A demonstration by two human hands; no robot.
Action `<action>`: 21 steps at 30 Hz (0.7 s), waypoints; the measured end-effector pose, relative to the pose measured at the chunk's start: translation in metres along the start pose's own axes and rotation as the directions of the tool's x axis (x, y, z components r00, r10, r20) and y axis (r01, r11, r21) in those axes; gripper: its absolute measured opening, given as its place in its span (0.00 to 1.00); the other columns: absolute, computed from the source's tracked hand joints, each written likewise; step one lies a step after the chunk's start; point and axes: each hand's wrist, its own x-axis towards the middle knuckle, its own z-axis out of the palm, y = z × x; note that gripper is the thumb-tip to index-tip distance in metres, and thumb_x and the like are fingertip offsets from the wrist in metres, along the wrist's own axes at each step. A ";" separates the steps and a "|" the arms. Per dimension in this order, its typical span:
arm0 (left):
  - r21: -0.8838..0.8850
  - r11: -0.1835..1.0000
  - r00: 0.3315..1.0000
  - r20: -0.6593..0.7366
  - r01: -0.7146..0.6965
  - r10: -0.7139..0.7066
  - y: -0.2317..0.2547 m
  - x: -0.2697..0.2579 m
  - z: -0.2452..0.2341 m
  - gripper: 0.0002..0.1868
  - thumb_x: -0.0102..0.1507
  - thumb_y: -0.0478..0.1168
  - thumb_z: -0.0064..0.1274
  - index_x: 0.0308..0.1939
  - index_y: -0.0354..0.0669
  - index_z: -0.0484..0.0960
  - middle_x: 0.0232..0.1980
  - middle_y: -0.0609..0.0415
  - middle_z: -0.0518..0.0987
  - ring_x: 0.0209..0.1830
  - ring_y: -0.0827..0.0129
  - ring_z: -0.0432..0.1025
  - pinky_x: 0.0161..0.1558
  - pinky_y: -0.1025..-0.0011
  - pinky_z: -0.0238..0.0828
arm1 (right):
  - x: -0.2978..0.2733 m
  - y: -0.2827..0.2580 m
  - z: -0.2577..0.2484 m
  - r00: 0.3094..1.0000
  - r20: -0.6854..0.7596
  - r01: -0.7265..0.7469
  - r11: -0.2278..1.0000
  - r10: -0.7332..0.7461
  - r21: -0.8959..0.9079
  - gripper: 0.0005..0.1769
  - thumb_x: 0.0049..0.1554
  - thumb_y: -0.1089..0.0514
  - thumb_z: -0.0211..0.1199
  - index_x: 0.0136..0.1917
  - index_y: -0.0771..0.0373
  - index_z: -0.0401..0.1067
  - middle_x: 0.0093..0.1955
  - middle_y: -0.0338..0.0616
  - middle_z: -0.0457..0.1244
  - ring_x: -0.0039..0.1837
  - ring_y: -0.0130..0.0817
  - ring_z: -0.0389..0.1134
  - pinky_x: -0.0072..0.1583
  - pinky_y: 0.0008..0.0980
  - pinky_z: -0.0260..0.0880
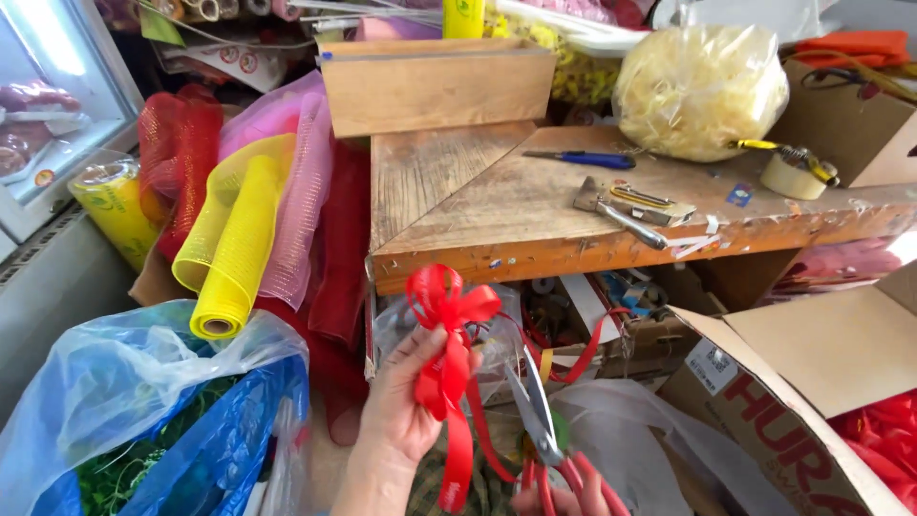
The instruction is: Tying red ribbons into decorative bows and cutting them with scissors at a workbench.
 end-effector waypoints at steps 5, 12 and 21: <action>0.032 0.999 0.999 -0.014 0.035 -0.035 -0.007 -0.003 0.000 0.05 0.61 0.29 0.62 0.37 0.41 0.82 0.41 0.42 0.86 0.40 0.57 0.81 0.45 0.49 0.85 | 0.022 -0.031 -0.006 0.892 0.380 -0.225 0.970 0.243 -0.091 0.63 0.62 0.18 0.42 0.49 0.89 0.79 0.33 0.60 0.54 0.30 0.49 0.50 0.37 0.40 0.46; -0.040 0.999 0.999 -0.046 -0.018 0.017 0.006 -0.005 0.004 0.04 0.62 0.30 0.61 0.40 0.39 0.83 0.42 0.42 0.85 0.42 0.58 0.80 0.51 0.50 0.83 | 0.091 -0.101 0.005 0.582 0.668 -0.618 0.786 0.462 -0.005 0.24 0.56 0.33 0.69 0.49 0.54 0.82 0.41 0.34 0.74 0.43 0.25 0.76 0.45 0.19 0.79; -0.012 0.999 0.996 -0.076 -0.035 0.034 0.006 -0.008 0.011 0.04 0.61 0.30 0.62 0.34 0.41 0.83 0.39 0.43 0.85 0.41 0.59 0.80 0.50 0.48 0.84 | 0.108 -0.258 0.200 0.551 0.682 0.603 -0.335 -0.481 -0.723 0.57 0.49 0.19 0.62 0.74 0.64 0.66 0.65 0.62 0.64 0.70 0.59 0.61 0.65 0.52 0.62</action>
